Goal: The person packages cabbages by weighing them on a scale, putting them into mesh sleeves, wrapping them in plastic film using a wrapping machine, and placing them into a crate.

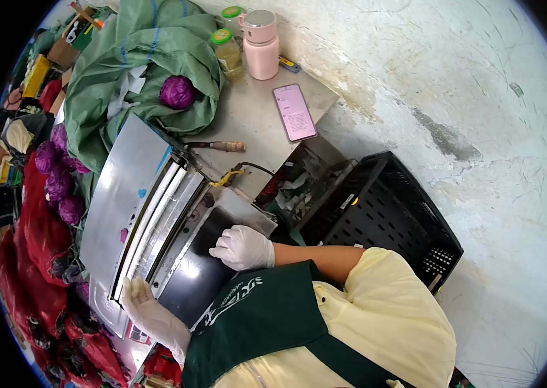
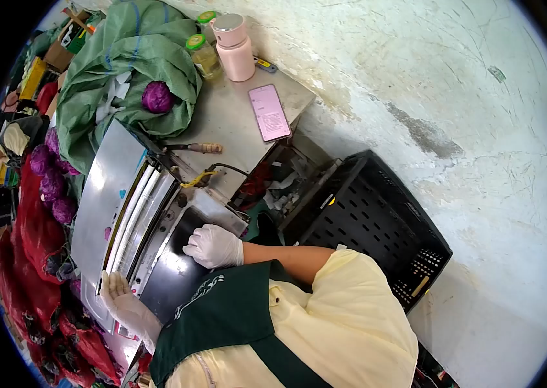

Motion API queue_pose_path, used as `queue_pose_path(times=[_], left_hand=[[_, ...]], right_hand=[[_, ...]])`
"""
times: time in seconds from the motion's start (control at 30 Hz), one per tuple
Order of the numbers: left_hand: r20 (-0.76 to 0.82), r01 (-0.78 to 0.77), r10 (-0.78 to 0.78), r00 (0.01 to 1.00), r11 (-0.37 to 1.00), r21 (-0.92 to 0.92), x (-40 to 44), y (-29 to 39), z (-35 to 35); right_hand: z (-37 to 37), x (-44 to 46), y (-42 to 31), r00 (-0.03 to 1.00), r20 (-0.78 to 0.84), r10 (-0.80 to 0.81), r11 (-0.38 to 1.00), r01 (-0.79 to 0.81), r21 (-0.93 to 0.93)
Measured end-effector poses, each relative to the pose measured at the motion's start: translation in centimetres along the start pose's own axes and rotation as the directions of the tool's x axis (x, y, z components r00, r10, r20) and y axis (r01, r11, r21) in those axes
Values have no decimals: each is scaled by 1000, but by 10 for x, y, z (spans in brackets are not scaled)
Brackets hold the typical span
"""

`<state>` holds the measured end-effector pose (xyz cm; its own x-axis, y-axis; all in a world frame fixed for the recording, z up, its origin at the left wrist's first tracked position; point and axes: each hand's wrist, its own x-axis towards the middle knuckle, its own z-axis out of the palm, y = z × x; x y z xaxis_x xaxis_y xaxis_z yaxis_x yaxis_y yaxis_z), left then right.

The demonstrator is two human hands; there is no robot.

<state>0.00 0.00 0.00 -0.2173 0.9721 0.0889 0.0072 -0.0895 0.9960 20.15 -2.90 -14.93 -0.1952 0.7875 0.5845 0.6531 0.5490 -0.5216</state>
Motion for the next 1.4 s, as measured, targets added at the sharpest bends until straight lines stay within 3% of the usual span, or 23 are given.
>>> queue_pose_path(times=[0.1, 0.17, 0.2, 0.27, 0.33, 0.43, 0.7, 0.83, 0.87, 0.9, 1.03, 1.1, 1.13, 1.17, 1.23, 1.27, 1.4], left_hand=[[-45, -37, 37, 998, 999, 5, -6, 3, 1], [-67, 44, -52, 996, 992, -116, 2, 2, -6], [-98, 17, -22, 995, 999, -49, 3, 8, 6], [13, 55, -53, 998, 991, -125, 9, 2, -23], [-252, 71, -104, 962, 988, -135, 0, 24, -9], [-218, 88, -123, 968, 982, -164, -19, 20, -55], [-275, 19, -99, 956, 960, -281, -32, 19, -152], [-285, 3, -53, 957, 985, -174, 5, 13, -218], [-275, -24, 2, 961, 997, -76, 24, 13, -236], [-260, -54, 58, 964, 998, 23, 48, 15, -252], [-179, -178, 198, 964, 977, 120, 166, -33, -323], [-179, -80, 115, 977, 978, 192, 235, -60, -349], [-193, -84, 137, 972, 962, 259, 266, -81, -359], [-200, -101, 172, 965, 942, 321, 303, -99, -363], [-171, -143, 278, 945, 824, 549, 372, -131, -364], [-144, -168, 319, 937, 771, 614, 408, -162, -366], [-194, 29, 174, 965, 666, 745, 475, -149, -317]], right_hand=[[-4, 2, -1, 999, -17, -27, 999, 28, 25], [0, 6, -5, 1000, -8, -14, 999, 15, 47], [1, 5, -7, 999, -44, -7, 999, 9, 50], [8, 5, -14, 999, 10, -45, 999, 45, 19], [5, 3, -33, 999, -23, -24, 998, 25, 62], [0, -3, -62, 998, 55, 12, 999, -14, 29], [14, -16, -100, 997, -17, 70, 998, -70, -2], [20, -17, -108, 994, 20, 103, 991, -101, -89], [23, -13, -109, 994, 9, 105, 986, -103, -133], [29, -9, -108, 994, -2, 107, 978, -106, -178], [40, 2, -120, 982, -63, 175, 931, -186, -315], [57, 0, -124, 928, -240, 284, 830, -364, -422], [65, -3, -126, 846, -353, 400, 786, -515, -342], [77, -6, -124, 794, -438, 422, 725, -585, -362], [89, -13, -115, 799, -445, 404, 650, -593, -475], [90, -11, -122, 712, -471, 521, 610, -696, -379], [101, -1, -115, 675, -448, 586, 550, -738, -391]])
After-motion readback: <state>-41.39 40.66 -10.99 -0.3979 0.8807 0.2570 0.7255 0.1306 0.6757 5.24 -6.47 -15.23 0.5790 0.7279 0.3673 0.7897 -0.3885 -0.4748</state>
